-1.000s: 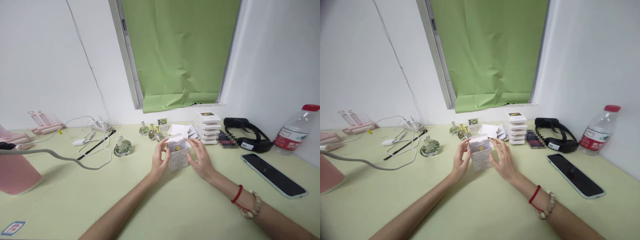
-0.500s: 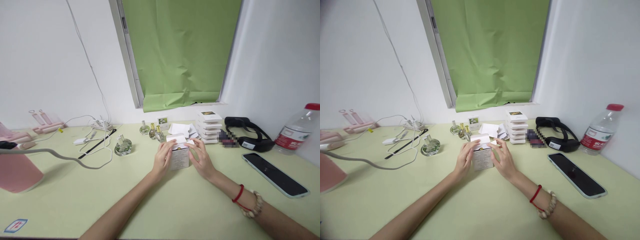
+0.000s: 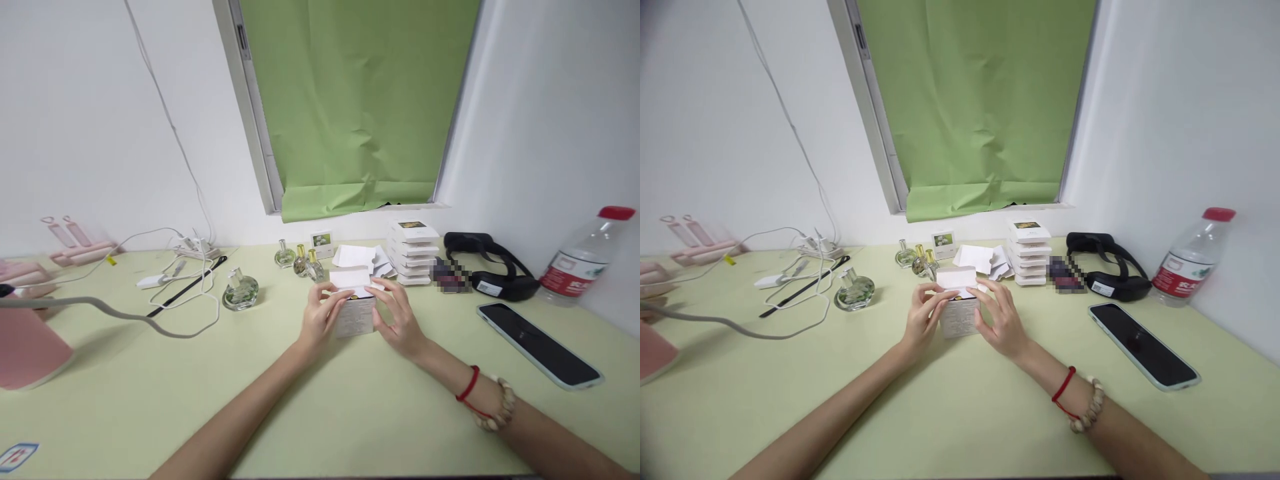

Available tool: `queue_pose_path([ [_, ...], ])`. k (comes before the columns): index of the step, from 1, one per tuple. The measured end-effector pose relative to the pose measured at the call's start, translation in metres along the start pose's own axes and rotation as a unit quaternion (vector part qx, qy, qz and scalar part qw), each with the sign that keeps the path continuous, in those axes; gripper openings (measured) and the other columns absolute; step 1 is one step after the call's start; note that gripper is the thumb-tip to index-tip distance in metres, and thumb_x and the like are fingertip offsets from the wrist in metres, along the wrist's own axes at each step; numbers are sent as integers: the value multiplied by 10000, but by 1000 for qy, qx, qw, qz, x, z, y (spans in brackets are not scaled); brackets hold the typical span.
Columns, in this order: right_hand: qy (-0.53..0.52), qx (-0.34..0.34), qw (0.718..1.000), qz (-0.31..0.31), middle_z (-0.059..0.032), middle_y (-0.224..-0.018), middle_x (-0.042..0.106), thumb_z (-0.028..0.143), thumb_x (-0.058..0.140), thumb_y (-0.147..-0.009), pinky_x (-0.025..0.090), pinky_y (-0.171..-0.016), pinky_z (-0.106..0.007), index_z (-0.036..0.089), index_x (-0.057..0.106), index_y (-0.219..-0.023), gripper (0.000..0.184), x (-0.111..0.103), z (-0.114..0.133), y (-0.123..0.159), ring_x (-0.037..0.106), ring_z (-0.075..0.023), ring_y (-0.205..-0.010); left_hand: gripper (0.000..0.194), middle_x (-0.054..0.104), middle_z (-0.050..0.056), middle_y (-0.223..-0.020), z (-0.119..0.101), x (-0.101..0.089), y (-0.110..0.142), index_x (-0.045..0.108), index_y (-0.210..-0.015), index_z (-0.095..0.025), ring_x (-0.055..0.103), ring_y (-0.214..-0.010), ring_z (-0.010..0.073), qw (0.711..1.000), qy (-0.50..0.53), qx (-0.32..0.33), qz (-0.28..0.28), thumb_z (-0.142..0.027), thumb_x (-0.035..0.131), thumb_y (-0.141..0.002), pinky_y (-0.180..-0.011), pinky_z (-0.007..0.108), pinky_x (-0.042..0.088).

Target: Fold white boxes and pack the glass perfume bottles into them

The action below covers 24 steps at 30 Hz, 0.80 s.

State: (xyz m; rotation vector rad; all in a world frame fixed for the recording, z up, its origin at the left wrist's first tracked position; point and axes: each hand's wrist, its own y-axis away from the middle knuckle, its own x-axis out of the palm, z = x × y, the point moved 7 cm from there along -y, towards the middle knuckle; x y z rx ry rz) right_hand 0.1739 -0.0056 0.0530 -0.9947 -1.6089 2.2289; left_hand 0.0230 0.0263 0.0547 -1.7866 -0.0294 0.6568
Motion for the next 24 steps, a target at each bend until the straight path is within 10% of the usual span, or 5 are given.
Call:
queue_pose_path([
  [15,-5,-24,999,26,-69,-1208,485,134,499,-787,355,-937,-375,214,369,-1267,504,4,6,-2,425,-189,-1145,403,462,78,-1126,-1,7,2,522,-1162,-188,448,-1108,117,999,46,6,23,23,416,-835,-905,223,428],
  [24,-52,155,984,-73,-110,-1221,372,289,603,-748,338,-963,-424,216,299,-1326,657,-3,-30,8,421,-218,-1093,274,410,84,-1238,-9,14,4,467,-1131,-175,394,-1168,145,993,71,-2,90,-93,444,-871,-957,272,376],
])
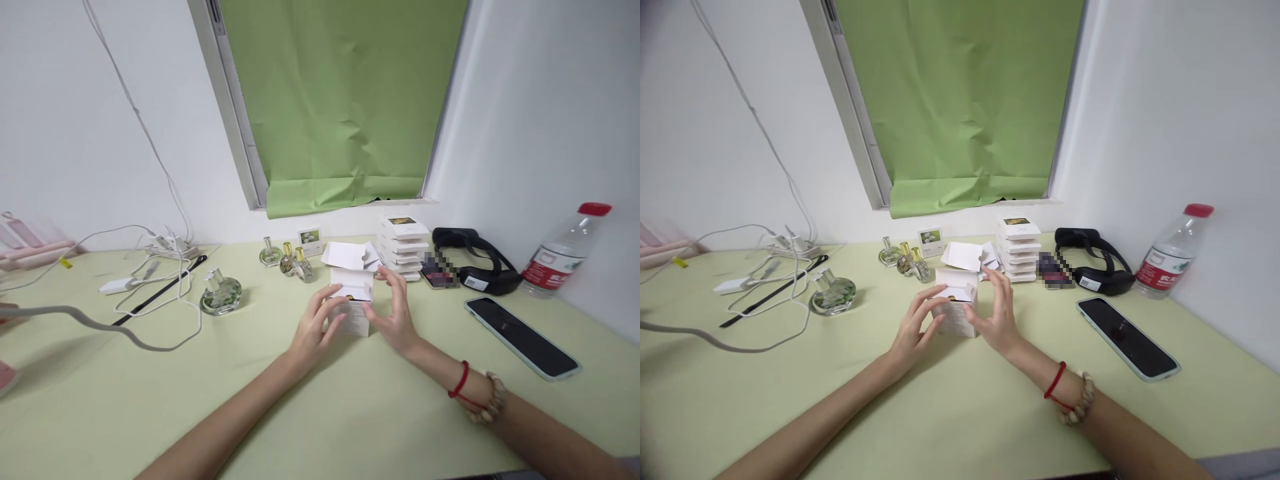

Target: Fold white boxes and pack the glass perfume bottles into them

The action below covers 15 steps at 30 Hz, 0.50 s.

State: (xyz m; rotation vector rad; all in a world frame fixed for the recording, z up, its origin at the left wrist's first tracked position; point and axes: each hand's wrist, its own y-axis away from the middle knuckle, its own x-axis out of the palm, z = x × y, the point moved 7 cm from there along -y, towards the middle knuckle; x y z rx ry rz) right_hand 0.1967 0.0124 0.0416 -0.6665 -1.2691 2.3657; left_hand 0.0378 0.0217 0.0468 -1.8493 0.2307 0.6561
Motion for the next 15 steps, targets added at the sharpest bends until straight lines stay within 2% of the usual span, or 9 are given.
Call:
queue_pose_path([
  [3,-17,10,999,37,-118,-1244,370,309,589,-762,361,-942,-409,221,231,-1382,722,4,-4,-2,469,-202,-1033,241,406,79,-1252,-7,-2,-4,449,-1123,-169,374,-1183,157,1000,13,-13,10,-122,409,-890,-972,308,356],
  [6,-33,-21,998,54,-115,-1298,366,255,583,-753,389,-926,-382,216,203,-1390,743,4,3,-5,446,-210,-1099,230,425,79,-1229,-14,-4,-7,434,-1092,-155,381,-1169,164,1000,22,-16,13,-117,421,-866,-968,326,351],
  [11,15,-104,993,46,-108,-1257,436,221,627,-711,403,-930,-400,196,314,-1332,695,-4,21,-9,414,-232,-1150,273,395,100,-1252,-18,-2,-4,407,-1089,-146,370,-1178,174,999,20,-36,19,-112,450,-822,-962,320,354],
  [15,84,-229,969,40,-119,-1141,525,166,638,-706,434,-866,-356,149,347,-1306,666,-5,41,-5,488,-201,-1062,311,317,125,-1255,-16,-1,1,423,-1121,-150,361,-1186,169,999,-9,-40,-21,-94,442,-816,-949,283,369],
])
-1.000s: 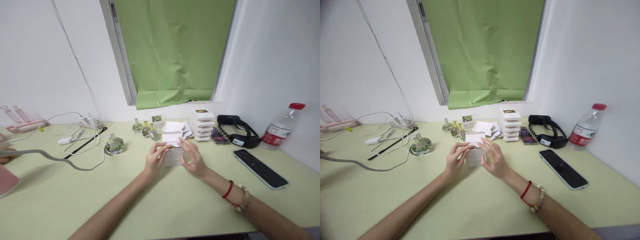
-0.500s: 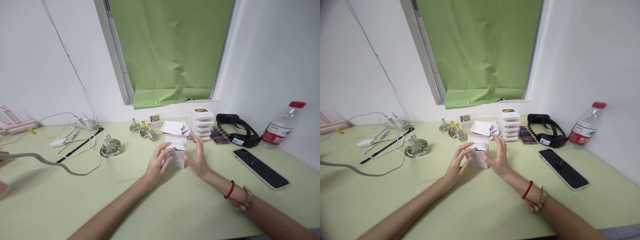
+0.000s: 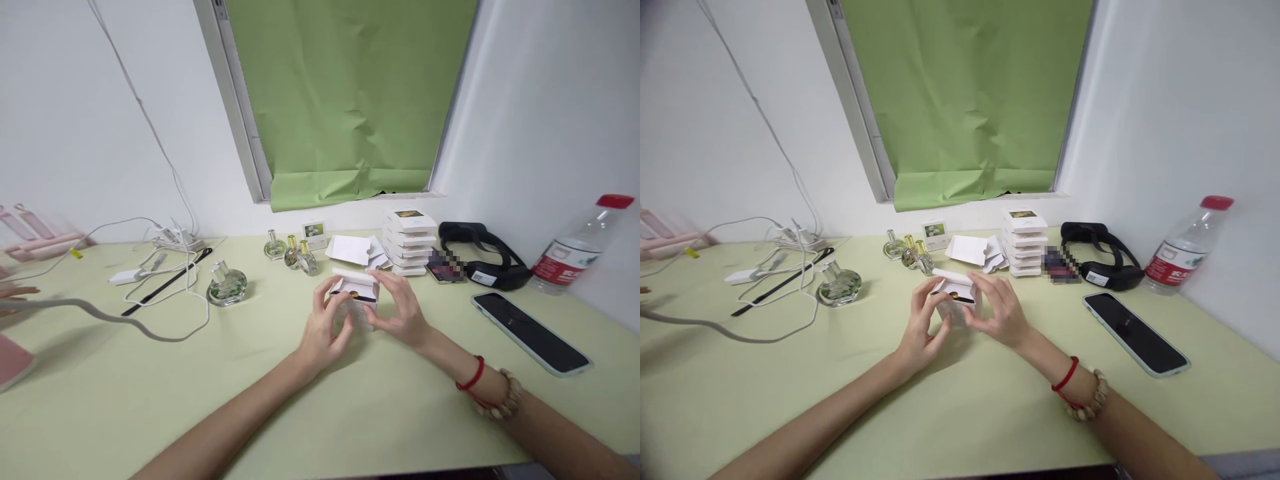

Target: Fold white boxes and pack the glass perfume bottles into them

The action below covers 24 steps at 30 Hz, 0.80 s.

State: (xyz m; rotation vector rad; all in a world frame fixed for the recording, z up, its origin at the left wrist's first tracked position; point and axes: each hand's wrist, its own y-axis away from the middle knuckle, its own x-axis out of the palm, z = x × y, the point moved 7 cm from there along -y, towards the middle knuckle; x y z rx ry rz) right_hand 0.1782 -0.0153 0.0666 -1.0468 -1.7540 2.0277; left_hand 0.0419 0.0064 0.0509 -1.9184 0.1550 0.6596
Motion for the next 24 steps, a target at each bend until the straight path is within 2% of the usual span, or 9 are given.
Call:
queue_pose_path([
  [3,6,-43,999,21,-105,-1087,559,120,630,-709,439,-835,-335,140,413,-1236,570,3,8,-1,507,-186,-1039,294,376,105,-1136,1,0,-2,452,-1091,-157,377,-1176,157,1000,-27,12,2,-53,397,-821,-910,242,390],
  [7,-55,3,998,38,-80,-1095,565,162,627,-742,420,-859,-373,176,470,-1138,426,5,2,-1,506,-197,-1048,314,408,107,-1148,4,0,-5,445,-1099,-151,319,-1233,192,998,-47,19,23,-34,374,-817,-916,262,393],
  [12,-160,96,981,49,-62,-1093,562,141,513,-830,406,-877,-376,201,550,-1067,247,8,-10,0,507,-185,-1050,358,394,120,-1180,9,4,-2,412,-1144,-146,360,-1197,177,999,-37,5,28,-18,350,-816,-882,257,422],
  [18,-215,159,963,29,-58,-1007,577,88,520,-797,424,-875,-322,181,606,-962,208,7,-15,-2,532,-158,-996,331,411,111,-1138,9,5,-2,416,-1085,-146,325,-1226,190,1000,0,7,11,10,339,-805,-903,271,410],
  [24,-232,190,954,30,-48,-1008,575,104,515,-811,425,-870,-285,189,616,-955,195,9,-20,0,533,-136,-990,356,388,134,-1163,9,5,0,408,-1096,-137,352,-1198,201,1000,13,-3,-1,22,350,-783,-859,286,441],
])
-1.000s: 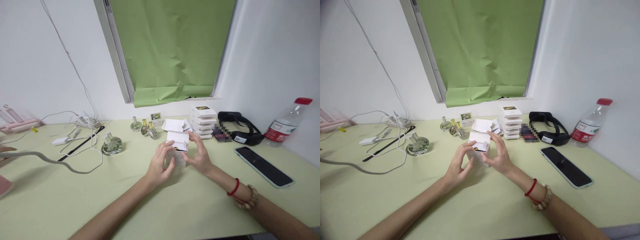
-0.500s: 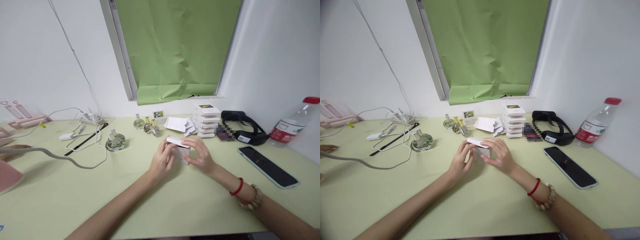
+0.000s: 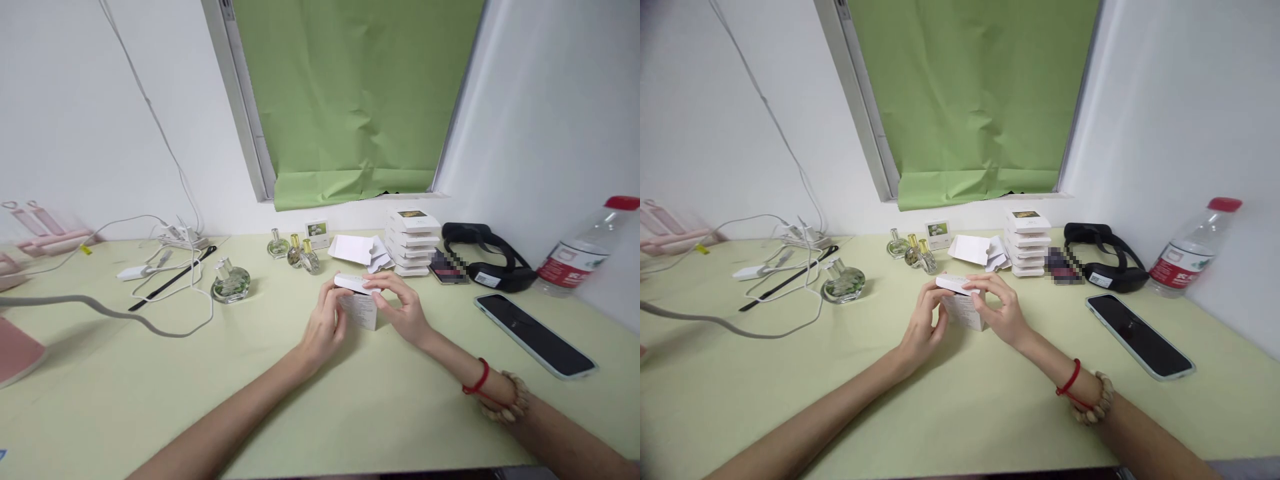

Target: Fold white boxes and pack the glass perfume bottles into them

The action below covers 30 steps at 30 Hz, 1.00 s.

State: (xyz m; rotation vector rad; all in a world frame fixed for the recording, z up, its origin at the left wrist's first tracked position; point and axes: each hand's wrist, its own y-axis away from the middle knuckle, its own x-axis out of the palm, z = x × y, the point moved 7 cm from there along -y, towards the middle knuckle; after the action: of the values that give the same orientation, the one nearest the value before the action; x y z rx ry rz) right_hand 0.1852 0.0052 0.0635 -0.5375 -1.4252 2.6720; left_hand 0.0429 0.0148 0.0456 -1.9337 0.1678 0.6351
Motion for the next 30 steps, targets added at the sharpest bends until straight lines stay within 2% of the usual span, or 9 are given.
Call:
queue_pose_path([
  [5,-9,-7,1000,-5,-44,-1000,575,92,504,-812,428,-854,-276,199,622,-950,210,0,2,-1,537,-129,-973,298,386,103,-1136,2,-5,2,457,-1007,-157,364,-1185,192,999,-8,-13,-44,24,355,-795,-908,349,429],
  [11,-12,-14,1000,3,-50,-995,573,84,509,-804,424,-863,-293,197,628,-941,213,1,5,0,532,-139,-977,256,367,103,-1109,5,-6,2,438,-988,-160,370,-1171,182,998,10,-29,-51,3,359,-808,-903,351,435],
  [17,-18,-14,1000,21,-62,-1017,553,115,509,-821,422,-873,-306,208,639,-981,226,4,7,2,517,-151,-1012,208,315,130,-1132,-2,-4,0,456,-1003,-144,367,-1141,194,999,-11,-43,-25,-86,439,-804,-914,351,419],
  [21,-10,-23,999,28,-50,-1030,557,114,499,-826,419,-882,-310,231,629,-1026,266,4,9,3,513,-151,-1019,229,243,124,-1300,-5,-6,-1,474,-1011,-146,363,-1184,194,999,-29,-17,-13,-61,395,-814,-879,291,434],
  [23,-4,-18,999,26,-50,-1035,561,123,497,-829,419,-883,-313,226,621,-1043,267,4,8,3,514,-153,-1012,251,301,102,-1310,-4,-4,-1,457,-1054,-162,374,-1183,182,999,-42,-2,9,-71,389,-829,-856,266,443],
  [26,-10,0,1000,23,-59,-1045,563,150,483,-846,418,-884,-320,205,620,-1034,240,4,3,2,516,-156,-1006,282,365,78,-1287,-2,-2,-2,425,-1121,-189,372,-1198,179,998,-57,10,33,-95,384,-859,-929,300,412],
  [30,-13,8,1000,23,-59,-1050,562,159,475,-854,418,-887,-321,201,624,-1027,231,4,0,2,516,-156,-1007,251,379,76,-1284,-4,-2,-3,419,-1109,-184,363,-1213,184,996,-75,15,35,-121,402,-866,-928,301,415],
])
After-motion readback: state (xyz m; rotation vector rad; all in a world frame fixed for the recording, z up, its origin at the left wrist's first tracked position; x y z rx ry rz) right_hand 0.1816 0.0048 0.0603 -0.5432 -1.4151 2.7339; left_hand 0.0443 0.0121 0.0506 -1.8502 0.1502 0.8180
